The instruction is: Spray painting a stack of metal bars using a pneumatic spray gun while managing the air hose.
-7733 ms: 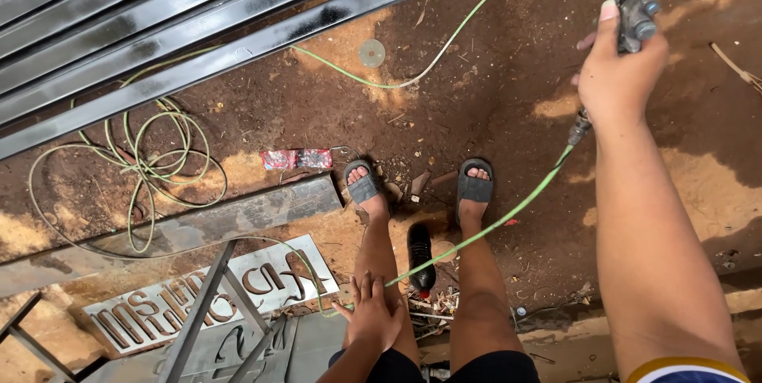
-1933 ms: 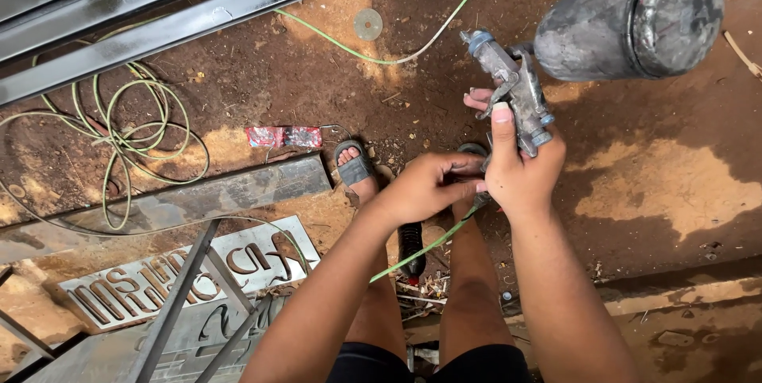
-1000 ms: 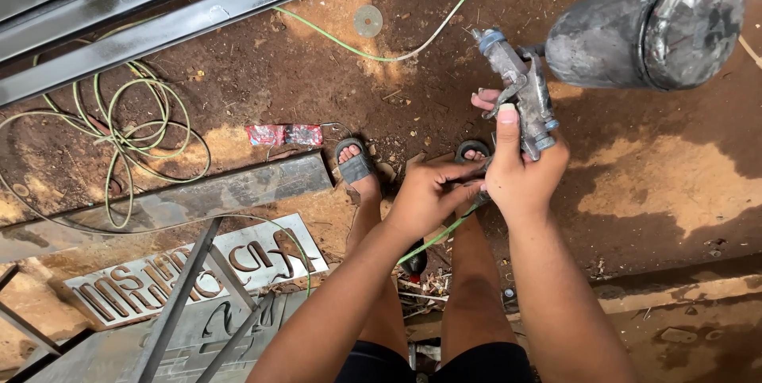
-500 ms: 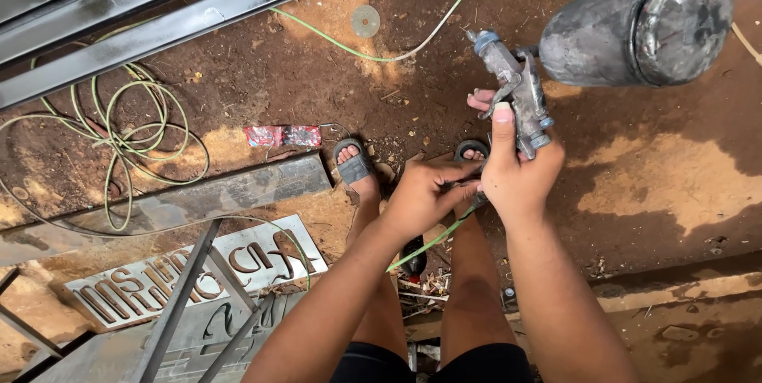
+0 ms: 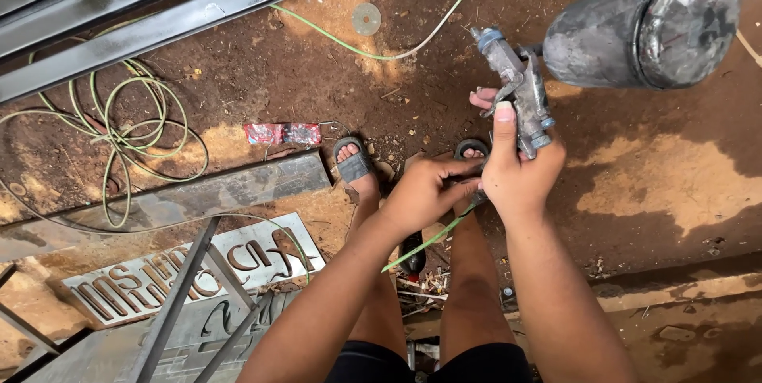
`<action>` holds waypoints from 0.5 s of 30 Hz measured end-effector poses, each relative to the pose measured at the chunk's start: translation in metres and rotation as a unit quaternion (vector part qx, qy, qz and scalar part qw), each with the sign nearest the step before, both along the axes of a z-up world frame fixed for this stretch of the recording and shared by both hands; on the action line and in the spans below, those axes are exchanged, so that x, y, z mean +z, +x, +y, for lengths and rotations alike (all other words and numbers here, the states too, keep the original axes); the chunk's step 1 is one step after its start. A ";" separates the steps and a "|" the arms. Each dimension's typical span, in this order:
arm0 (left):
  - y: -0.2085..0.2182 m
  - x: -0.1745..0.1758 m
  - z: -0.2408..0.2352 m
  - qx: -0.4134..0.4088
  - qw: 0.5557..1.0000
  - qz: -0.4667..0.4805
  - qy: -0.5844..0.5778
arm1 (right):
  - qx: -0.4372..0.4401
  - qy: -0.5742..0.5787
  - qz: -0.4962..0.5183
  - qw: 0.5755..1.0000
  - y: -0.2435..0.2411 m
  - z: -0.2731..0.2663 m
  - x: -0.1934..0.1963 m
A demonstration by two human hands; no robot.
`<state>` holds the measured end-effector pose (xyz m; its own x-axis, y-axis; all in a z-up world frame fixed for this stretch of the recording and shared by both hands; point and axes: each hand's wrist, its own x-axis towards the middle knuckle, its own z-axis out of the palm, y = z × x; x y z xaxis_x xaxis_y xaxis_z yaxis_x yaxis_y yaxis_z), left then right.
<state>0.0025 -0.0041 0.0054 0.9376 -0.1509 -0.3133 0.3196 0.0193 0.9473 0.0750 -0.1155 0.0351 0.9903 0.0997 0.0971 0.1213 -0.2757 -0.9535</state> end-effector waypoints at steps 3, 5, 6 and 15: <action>-0.001 0.004 -0.003 0.021 1.000 -0.006 0.021 | -0.010 -0.007 -0.009 1.000 0.002 0.002 0.002; -0.002 0.010 -0.003 0.037 0.999 -0.011 0.028 | -0.014 -0.008 -0.010 1.000 0.002 0.002 0.003; -0.002 0.014 -0.001 0.044 0.999 -0.008 0.028 | -0.014 -0.010 -0.011 1.000 0.002 0.002 0.002; -0.007 -0.011 -0.007 0.024 0.999 0.020 -0.022 | -0.017 -0.012 0.004 1.000 -0.002 0.002 -0.001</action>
